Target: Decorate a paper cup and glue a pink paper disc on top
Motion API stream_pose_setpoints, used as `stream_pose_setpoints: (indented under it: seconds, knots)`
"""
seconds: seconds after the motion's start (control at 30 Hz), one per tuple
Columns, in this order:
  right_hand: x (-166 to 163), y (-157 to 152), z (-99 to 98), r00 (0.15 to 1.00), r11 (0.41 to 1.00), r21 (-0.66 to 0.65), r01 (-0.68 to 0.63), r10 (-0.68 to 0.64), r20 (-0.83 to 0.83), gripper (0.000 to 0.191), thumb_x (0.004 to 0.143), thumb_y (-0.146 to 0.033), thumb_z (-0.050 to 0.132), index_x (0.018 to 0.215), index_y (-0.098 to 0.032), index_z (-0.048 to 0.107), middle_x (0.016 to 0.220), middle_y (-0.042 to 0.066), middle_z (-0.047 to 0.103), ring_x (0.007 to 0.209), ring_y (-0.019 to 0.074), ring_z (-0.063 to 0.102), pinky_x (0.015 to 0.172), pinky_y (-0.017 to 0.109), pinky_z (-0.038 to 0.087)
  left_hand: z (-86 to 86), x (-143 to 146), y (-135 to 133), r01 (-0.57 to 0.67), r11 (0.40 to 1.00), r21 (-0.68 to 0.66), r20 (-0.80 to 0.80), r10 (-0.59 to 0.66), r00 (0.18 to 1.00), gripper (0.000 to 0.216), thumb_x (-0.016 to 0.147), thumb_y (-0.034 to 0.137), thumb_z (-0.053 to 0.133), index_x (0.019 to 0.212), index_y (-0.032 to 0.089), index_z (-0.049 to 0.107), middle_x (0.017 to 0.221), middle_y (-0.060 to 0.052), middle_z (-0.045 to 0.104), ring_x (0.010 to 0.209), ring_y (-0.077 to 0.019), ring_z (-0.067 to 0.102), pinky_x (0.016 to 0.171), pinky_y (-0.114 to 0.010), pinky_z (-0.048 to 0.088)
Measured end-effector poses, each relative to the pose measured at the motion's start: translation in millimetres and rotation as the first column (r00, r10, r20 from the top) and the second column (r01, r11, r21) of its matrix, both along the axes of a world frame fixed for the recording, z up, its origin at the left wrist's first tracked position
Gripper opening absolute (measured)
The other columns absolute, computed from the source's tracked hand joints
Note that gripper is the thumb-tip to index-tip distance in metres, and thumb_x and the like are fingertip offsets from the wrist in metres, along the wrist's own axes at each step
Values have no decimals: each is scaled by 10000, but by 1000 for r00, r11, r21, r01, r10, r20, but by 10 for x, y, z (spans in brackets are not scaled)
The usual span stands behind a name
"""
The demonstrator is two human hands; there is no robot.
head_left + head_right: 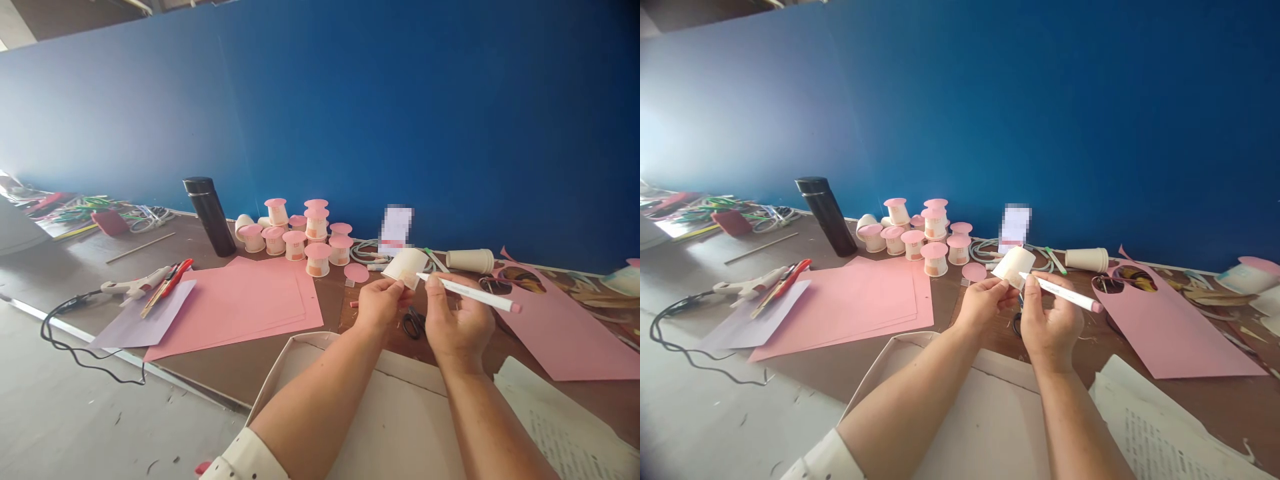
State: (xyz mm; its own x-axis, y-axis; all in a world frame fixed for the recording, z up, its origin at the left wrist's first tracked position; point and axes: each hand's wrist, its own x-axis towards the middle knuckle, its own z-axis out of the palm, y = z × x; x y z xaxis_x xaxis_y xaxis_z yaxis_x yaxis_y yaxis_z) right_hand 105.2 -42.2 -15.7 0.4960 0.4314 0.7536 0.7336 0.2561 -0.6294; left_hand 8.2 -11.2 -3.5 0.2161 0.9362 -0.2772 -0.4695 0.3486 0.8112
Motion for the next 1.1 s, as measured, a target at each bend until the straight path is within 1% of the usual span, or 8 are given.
stream_pose_setpoints:
  seconds: [0.13, 0.33, 0.5, 0.67, 0.9, 1.03, 1.1]
  knots:
    - [26, 22, -30, 1000, 999, -44, 10, -10, -5, 279, 869, -457, 620, 874, -191, 704, 856, 104, 760, 803, 260, 708, 779, 378, 539, -32, 10, 24, 0, 1000, -14, 60, 0, 998, 192, 890, 121, 652, 704, 115, 700, 694, -49, 681, 620, -105, 646, 839, -286, 560]
    - [49, 60, -59, 1000, 996, -84, 1, 1, 24, 297, 857, -455, 604, 876, -178, 710, 863, 125, 760, 839, 279, 714, 796, 395, 536, -52, 17, 35, 21, 1000, 20, 36, -21, 999, 210, 913, 120, 623, 720, 118, 706, 683, -41, 677, 624, -105, 647, 869, -292, 565]
    - [48, 60, -60, 999, 996, -93, 18, -14, 42, 306, 861, -457, 589, 872, -176, 711, 875, 135, 765, 838, 284, 718, 784, 398, 539, -67, 13, 30, 8, 999, 40, 27, -9, 1000, 165, 884, 134, 667, 725, 121, 709, 688, -42, 682, 641, -116, 653, 869, -301, 577]
    - [41, 57, -66, 998, 994, -108, -15, 21, 56, 322, 864, -464, 597, 912, -171, 723, 877, 136, 769, 856, 289, 725, 795, 397, 543, -88, 12, 29, 36, 997, 75, 16, -37, 999, 196, 901, 151, 642, 721, 117, 712, 730, -67, 700, 676, -135, 681, 867, -309, 582]
    - [43, 60, -68, 999, 993, -117, -5, 11, 54, 332, 862, -471, 592, 901, -170, 728, 878, 140, 772, 844, 289, 726, 795, 399, 543, -81, 16, 22, 38, 996, 80, 3, -38, 999, 207, 900, 146, 627, 714, 121, 714, 735, -62, 706, 721, -148, 701, 896, -317, 576]
    - [38, 57, -75, 999, 994, -106, 9, -3, 54, 336, 864, -478, 588, 896, -171, 722, 874, 140, 769, 826, 286, 720, 784, 400, 543, -71, 15, 22, 33, 997, 73, -17, -32, 999, 193, 869, 155, 672, 681, 124, 702, 717, -59, 700, 690, -146, 688, 882, -321, 578]
    - [31, 50, -71, 998, 995, -100, -4, 10, 62, 334, 871, -480, 590, 908, -173, 717, 876, 135, 768, 836, 283, 720, 786, 395, 545, -66, 15, 21, 37, 997, 73, -15, -36, 999, 176, 858, 168, 695, 688, 125, 706, 726, -60, 702, 694, -146, 684, 874, -317, 577]
